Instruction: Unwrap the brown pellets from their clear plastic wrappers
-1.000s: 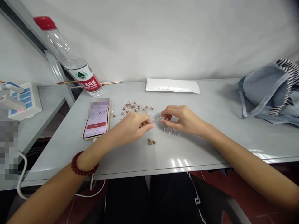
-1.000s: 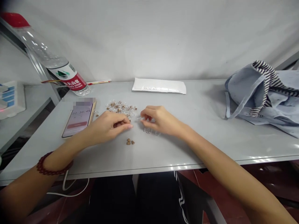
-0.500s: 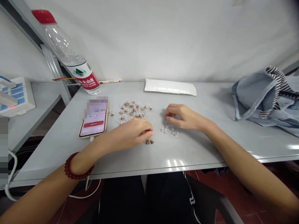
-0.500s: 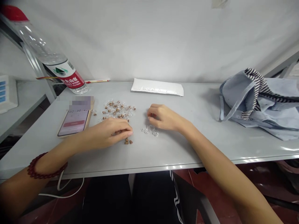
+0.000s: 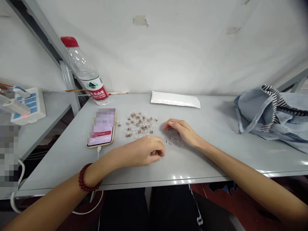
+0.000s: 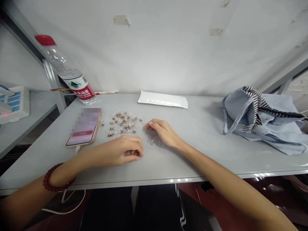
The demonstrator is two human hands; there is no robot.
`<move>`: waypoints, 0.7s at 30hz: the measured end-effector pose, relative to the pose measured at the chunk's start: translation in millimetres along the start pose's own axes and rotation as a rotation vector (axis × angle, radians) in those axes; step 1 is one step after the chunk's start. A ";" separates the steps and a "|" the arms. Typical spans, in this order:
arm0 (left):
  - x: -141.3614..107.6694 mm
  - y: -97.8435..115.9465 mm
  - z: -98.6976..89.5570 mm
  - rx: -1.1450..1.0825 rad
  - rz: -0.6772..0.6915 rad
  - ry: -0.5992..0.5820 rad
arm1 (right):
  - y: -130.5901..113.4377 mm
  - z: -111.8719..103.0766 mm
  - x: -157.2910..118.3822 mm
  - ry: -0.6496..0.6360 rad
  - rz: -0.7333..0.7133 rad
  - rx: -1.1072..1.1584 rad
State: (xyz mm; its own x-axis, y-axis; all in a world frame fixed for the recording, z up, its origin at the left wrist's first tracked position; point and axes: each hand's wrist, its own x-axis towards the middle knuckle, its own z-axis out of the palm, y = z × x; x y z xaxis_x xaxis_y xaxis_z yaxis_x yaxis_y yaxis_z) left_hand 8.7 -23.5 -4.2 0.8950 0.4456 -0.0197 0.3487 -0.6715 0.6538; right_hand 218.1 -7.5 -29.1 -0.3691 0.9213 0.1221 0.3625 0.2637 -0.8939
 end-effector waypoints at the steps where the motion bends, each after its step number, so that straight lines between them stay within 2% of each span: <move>1: -0.2 0.3 -1.1 -0.001 -0.001 0.002 | -2.0 1.6 -1.5 -0.004 -0.001 0.017; 4: -3.7 -2.3 -10.6 0.013 -0.041 0.053 | -7.1 6.0 -7.2 -0.032 -0.020 -0.013; 10: -15.6 -20.2 -40.2 0.230 -0.261 0.322 | -3.8 14.9 -14.7 -0.137 -0.339 -0.349; 14: -17.4 -29.0 -43.1 0.274 -0.346 0.285 | 0.6 17.2 -14.5 -0.138 -0.324 -0.380; 21: -9.7 -31.8 -27.7 0.367 -0.325 0.215 | 3.0 16.9 -14.3 -0.141 -0.354 -0.360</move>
State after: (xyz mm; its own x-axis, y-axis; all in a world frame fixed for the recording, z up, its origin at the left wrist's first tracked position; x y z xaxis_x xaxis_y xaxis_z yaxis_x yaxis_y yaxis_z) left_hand -18.7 9.9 -3.8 0.6608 0.7506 0.0035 0.7074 -0.6243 0.3315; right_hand 209.9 -24.8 -40.8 -0.6248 0.7171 0.3089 0.4566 0.6565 -0.6005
